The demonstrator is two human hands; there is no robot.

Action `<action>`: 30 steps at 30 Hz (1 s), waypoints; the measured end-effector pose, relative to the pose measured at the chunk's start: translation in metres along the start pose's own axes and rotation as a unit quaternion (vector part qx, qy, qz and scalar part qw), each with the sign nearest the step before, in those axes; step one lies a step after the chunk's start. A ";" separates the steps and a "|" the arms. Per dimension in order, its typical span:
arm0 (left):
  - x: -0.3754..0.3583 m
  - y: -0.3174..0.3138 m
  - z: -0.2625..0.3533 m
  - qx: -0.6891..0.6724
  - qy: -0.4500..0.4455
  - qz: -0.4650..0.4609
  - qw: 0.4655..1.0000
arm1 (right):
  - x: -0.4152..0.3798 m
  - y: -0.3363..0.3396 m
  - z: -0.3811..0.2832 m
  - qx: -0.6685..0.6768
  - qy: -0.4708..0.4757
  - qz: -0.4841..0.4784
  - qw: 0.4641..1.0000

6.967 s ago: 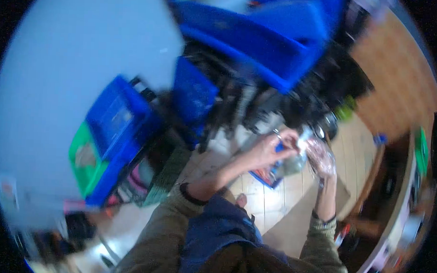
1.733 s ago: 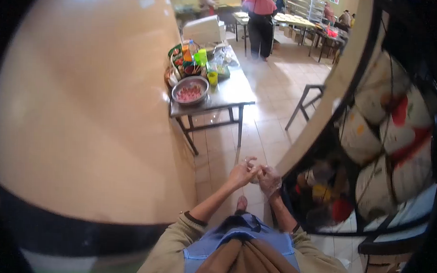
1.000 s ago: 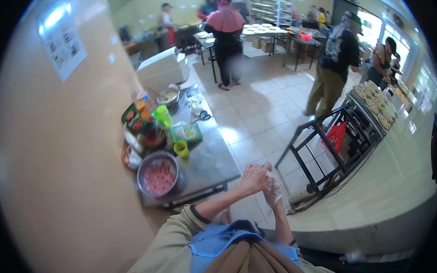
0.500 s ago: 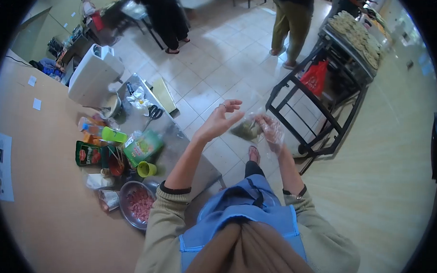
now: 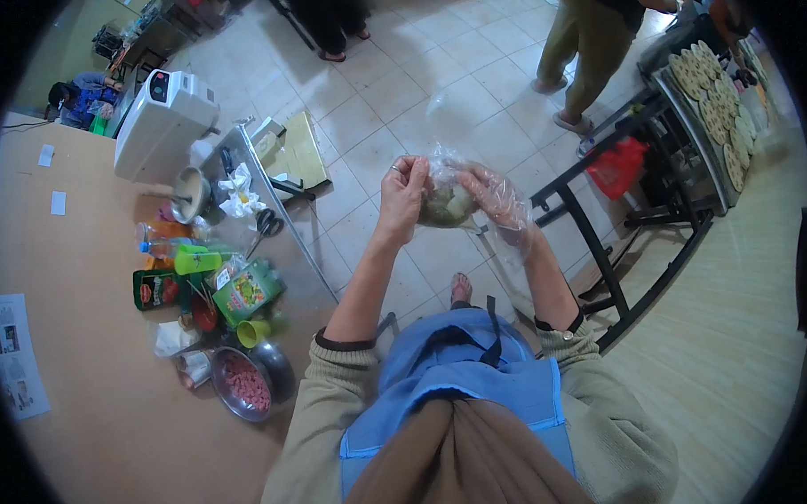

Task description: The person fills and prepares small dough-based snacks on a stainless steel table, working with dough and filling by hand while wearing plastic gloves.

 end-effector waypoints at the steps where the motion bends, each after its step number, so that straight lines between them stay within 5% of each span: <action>1: 0.010 -0.002 -0.002 -0.027 0.019 0.013 0.999 | 0.007 0.001 0.003 0.014 -0.003 -0.012 1.000; 3: 0.026 -0.004 -0.007 -0.081 0.059 0.041 0.994 | 0.014 -0.002 0.009 0.040 -0.012 -0.037 0.998; 10: 0.086 -0.029 0.020 0.045 0.011 0.012 0.999 | 0.080 0.011 0.014 -0.025 -0.074 -0.074 0.994; 25: 0.343 -0.106 0.131 -0.001 0.017 -0.101 0.995 | 0.309 0.033 -0.035 0.096 -0.063 0.050 0.992; 28: 0.382 -0.131 0.141 0.040 -0.038 -0.157 0.986 | 0.346 0.040 -0.055 0.061 0.049 0.118 0.990; 30: 0.400 -0.150 0.147 0.076 -0.088 -0.190 0.975 | 0.369 0.054 -0.086 -0.138 0.209 0.214 0.944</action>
Point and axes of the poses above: each hand's wrist, its own x-axis towards the middle knuckle, its own y-axis out of the back of the hand, z = x × y, the point moved 8 cm from there along x, towards the middle knuckle, and after that the axes turned 13 degrees about z, right-handed, at the moved point
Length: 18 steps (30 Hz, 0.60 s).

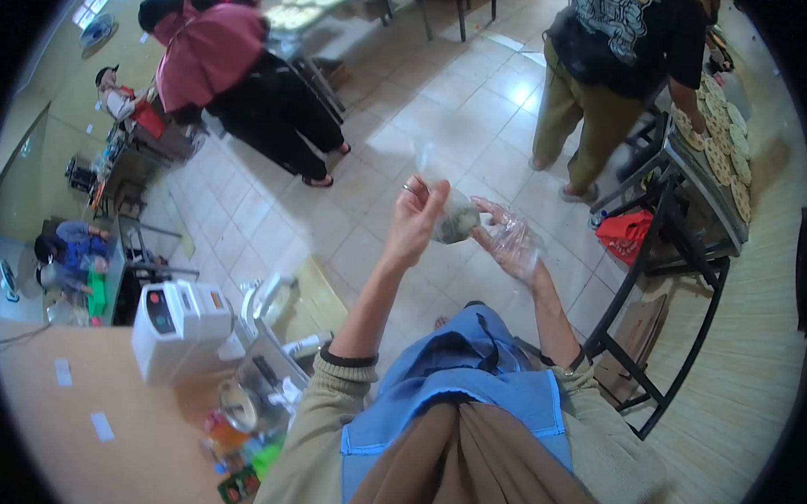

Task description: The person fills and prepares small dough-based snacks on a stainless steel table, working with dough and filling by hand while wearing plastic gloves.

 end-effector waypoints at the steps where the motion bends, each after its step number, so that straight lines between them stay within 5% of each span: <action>1: 0.010 -0.007 0.004 0.002 0.002 -0.015 1.000 | 0.017 0.000 -0.013 -0.093 0.095 0.041 0.990; 5: 0.063 -0.024 -0.026 0.053 0.004 -0.091 0.994 | 0.078 -0.023 0.014 -0.181 0.102 0.056 0.977; 7: 0.094 -0.021 -0.015 0.155 -0.011 -0.065 0.986 | 0.112 -0.030 0.036 -0.112 0.031 0.061 0.991; 9: 0.134 -0.014 -0.036 0.094 -0.007 -0.043 0.995 | 0.143 -0.036 0.063 -0.071 -0.034 0.030 0.996; 11: 0.167 -0.010 -0.049 0.067 0.049 -0.012 0.996 | 0.177 -0.033 0.058 -0.162 0.041 0.034 0.985; 12: 0.181 -0.011 -0.057 0.037 0.071 -0.015 0.997 | 0.194 -0.032 0.073 -0.116 -0.029 0.030 0.992; 18: 0.285 -0.001 -0.078 -0.057 0.127 0.066 0.988 | 0.296 -0.035 0.144 -0.107 -0.033 0.010 0.994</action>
Point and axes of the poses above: each hand's wrist, its own x-axis towards the middle knuckle, its own y-axis out of the back of the hand, z = x × y, the point moved 8 cm from there along x, towards the middle knuckle, and after that the axes turned 13 degrees about z, right-handed, at the moved point
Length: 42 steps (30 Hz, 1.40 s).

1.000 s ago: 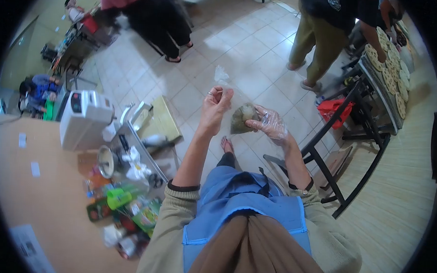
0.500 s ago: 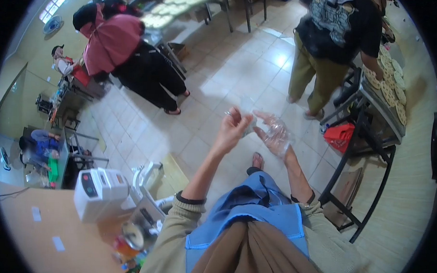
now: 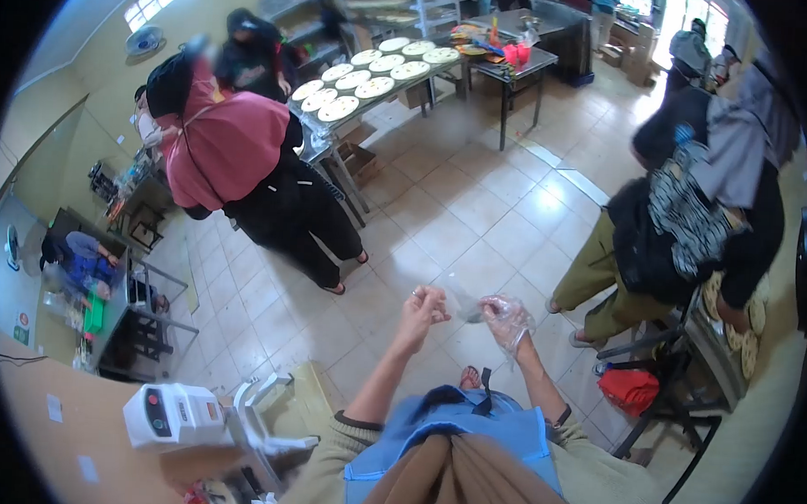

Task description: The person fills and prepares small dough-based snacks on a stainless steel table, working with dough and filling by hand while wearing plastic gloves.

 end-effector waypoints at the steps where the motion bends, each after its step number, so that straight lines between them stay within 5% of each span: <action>1: 0.009 -0.002 0.006 -0.009 0.044 0.008 0.999 | 0.015 -0.003 0.008 -0.002 -0.010 -0.008 1.000; 5: 0.056 -0.023 0.021 0.031 0.151 -0.022 0.988 | 0.066 -0.025 0.005 -0.026 0.105 -0.040 0.993; 11: 0.149 -0.060 0.030 0.118 0.086 -0.097 0.985 | 0.142 -0.049 0.043 -0.035 0.047 -0.024 0.998; 15: 0.196 -0.084 0.041 0.139 0.141 -0.209 0.958 | 0.201 -0.069 0.079 -0.104 0.014 0.033 0.994; 20: 0.284 -0.099 0.049 0.161 0.094 -0.250 0.950 | 0.276 -0.100 0.104 -0.057 -0.011 0.057 0.997; 23: 0.330 -0.108 0.068 0.277 -0.020 -0.300 0.912 | 0.321 -0.116 0.106 -0.019 -0.050 0.076 0.996; 28: 0.384 -0.122 0.092 0.382 -0.232 -0.223 0.866 | 0.376 -0.144 0.108 0.063 -0.078 0.110 0.989; 36: 0.489 -0.134 0.093 0.375 -0.206 -0.195 0.883 | 0.486 -0.174 0.158 0.132 -0.229 0.103 0.959; 39: 0.548 -0.151 0.086 0.278 -0.186 -0.126 0.934 | 0.538 -0.191 0.191 0.184 -0.257 0.075 0.946; 42: 0.609 -0.169 0.072 0.227 -0.059 -0.101 0.967 | 0.599 -0.187 0.221 0.233 -0.279 0.048 0.930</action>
Point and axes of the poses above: each hand's wrist, its own x-axis towards the middle knuckle, its own y-axis out of the back of the hand, z = x × y, the point moved 8 cm from there along x, towards the middle knuckle, and after that the axes turned 13 degrees about z, right-handed, at the moved point
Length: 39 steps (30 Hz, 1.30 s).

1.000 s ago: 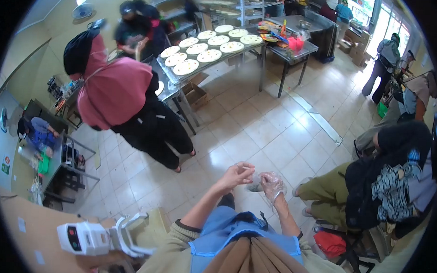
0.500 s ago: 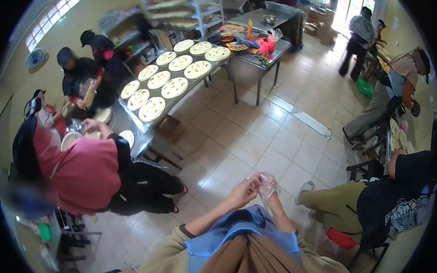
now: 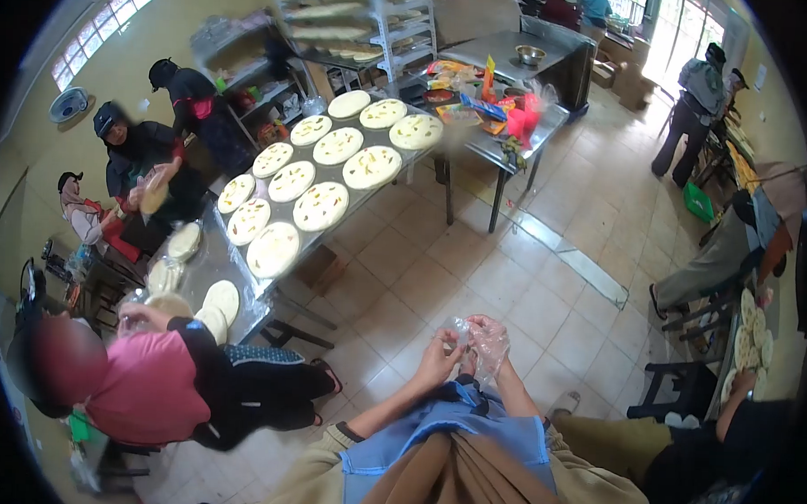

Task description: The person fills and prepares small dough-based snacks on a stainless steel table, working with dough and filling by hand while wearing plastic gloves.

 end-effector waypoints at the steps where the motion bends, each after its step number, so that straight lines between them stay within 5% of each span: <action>1: 0.019 -0.007 -0.008 -0.029 0.033 -0.016 0.999 | 0.017 0.001 -0.007 0.013 -0.017 -0.007 1.000; 4: 0.076 -0.033 0.003 -0.168 0.054 -0.024 0.984 | 0.070 0.000 -0.039 0.003 0.001 -0.027 1.000; 8: 0.139 -0.049 0.024 -0.228 0.099 0.017 0.968 | 0.120 0.000 -0.089 -0.113 0.185 -0.043 0.975; 18: 0.256 -0.088 0.020 -0.282 0.213 0.044 0.935 | 0.208 0.006 -0.127 -0.233 0.166 -0.118 0.951; 28: 0.400 -0.120 0.024 -0.252 0.294 -0.031 0.921 | 0.327 0.003 -0.151 -0.277 0.204 0.027 0.939; 32: 0.457 -0.129 0.073 -0.253 0.241 -0.138 0.927 | 0.396 0.006 -0.150 -0.295 0.180 0.087 0.934; 34: 0.487 -0.132 0.092 -0.206 0.142 -0.163 0.954 | 0.421 0.009 -0.159 -0.348 0.221 0.126 0.903; 36: 0.508 -0.132 0.106 -0.142 0.056 -0.177 0.972 | 0.436 0.002 -0.172 -0.269 0.190 0.111 0.938; 39: 0.536 -0.128 0.104 -0.178 0.083 -0.160 0.967 | 0.458 -0.014 -0.195 -0.198 0.162 0.079 0.964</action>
Point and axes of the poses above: each hand's wrist, its own x-axis towards the middle knuckle, its own y-axis out of the back of the hand, z = x × y, the point moved 8 cm from there along x, towards the middle knuckle, and after that the axes turned 13 degrees about z, right-handed, at the moved point
